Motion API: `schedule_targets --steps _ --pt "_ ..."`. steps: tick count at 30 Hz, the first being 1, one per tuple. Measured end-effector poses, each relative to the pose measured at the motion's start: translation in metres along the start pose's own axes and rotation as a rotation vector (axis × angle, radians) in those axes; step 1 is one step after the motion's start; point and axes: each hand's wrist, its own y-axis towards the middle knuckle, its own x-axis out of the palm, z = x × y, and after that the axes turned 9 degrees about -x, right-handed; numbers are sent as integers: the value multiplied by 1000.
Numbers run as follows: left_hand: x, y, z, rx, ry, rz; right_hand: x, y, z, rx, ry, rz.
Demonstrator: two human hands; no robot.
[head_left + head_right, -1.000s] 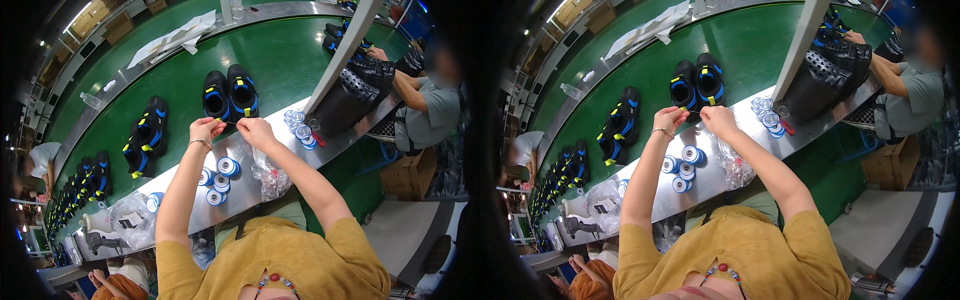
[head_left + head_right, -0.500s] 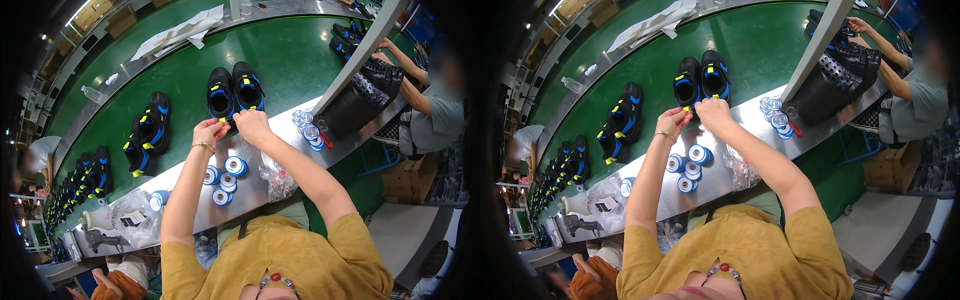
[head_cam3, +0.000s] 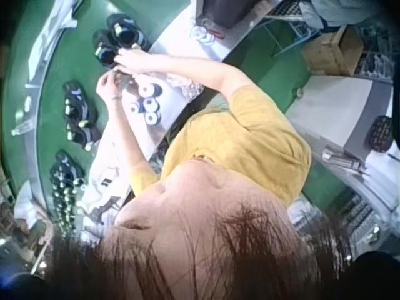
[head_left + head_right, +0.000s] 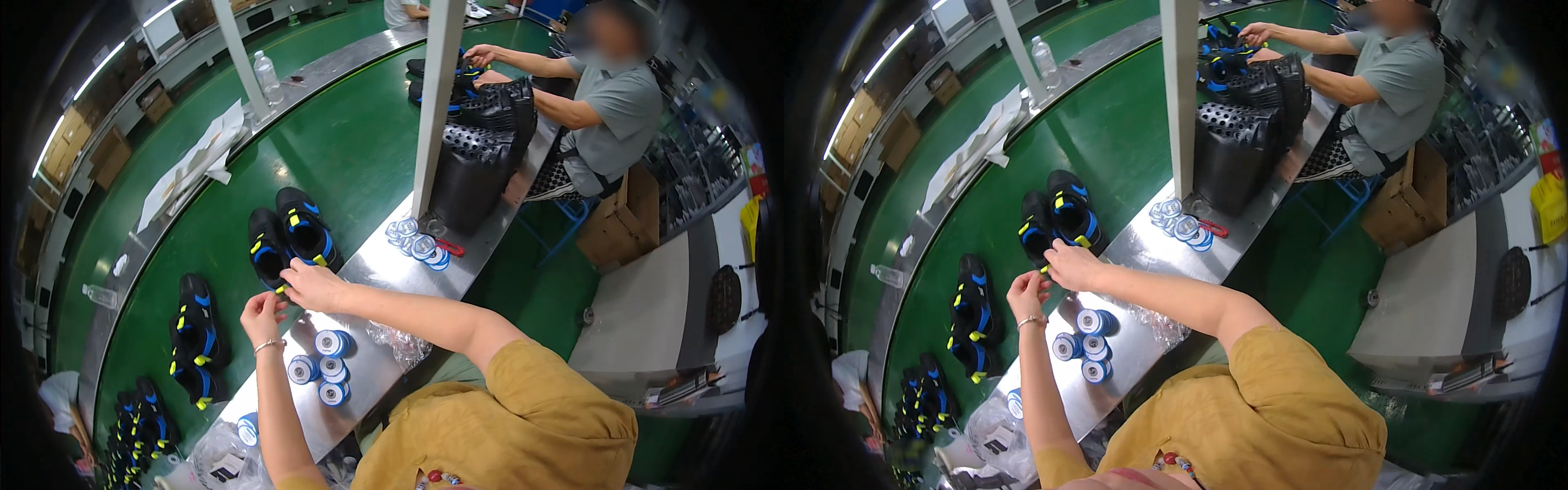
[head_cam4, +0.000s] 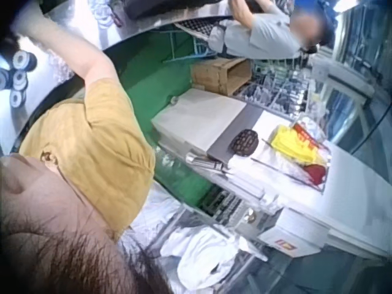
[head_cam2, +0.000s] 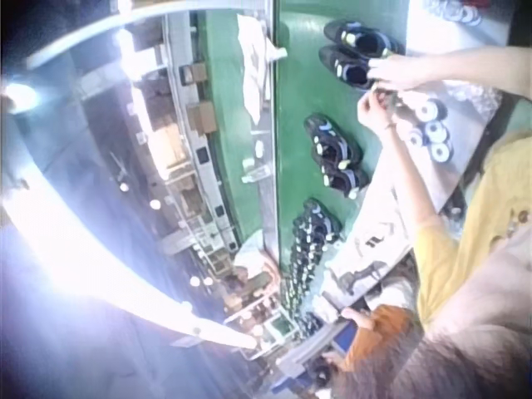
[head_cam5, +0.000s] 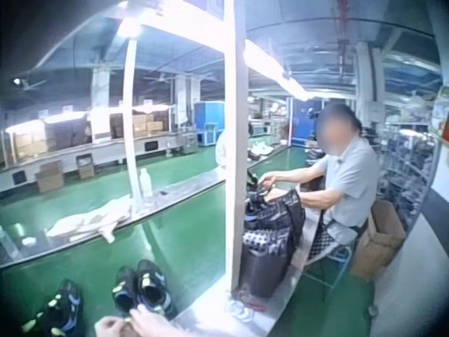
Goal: The person attaches small blue and white circular tags to the laces of black and blue athletic shoes on a green conveyor belt. The person handles each shoe one at a time, threading the tag onto the laces and then placing the shoe back on the belt.
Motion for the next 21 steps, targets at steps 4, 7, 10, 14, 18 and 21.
schedule_targets --steps 4,7,10,14,18,21 --pt "3 -7 13 236 89 30 4 1 8 -107 195 191" --pt "-1 -16 18 367 122 44 -1 10 -5 -179 201 221" --pt "-2 -23 24 454 200 13 -5 22 -7 -265 155 308" --pt "12 -22 24 360 62 -192 -11 28 -12 -152 292 308" --pt "4 -22 22 282 35 -182 -2 34 -8 -63 488 191" --pt "0 -19 19 313 72 -184 -1 33 -12 70 670 160"
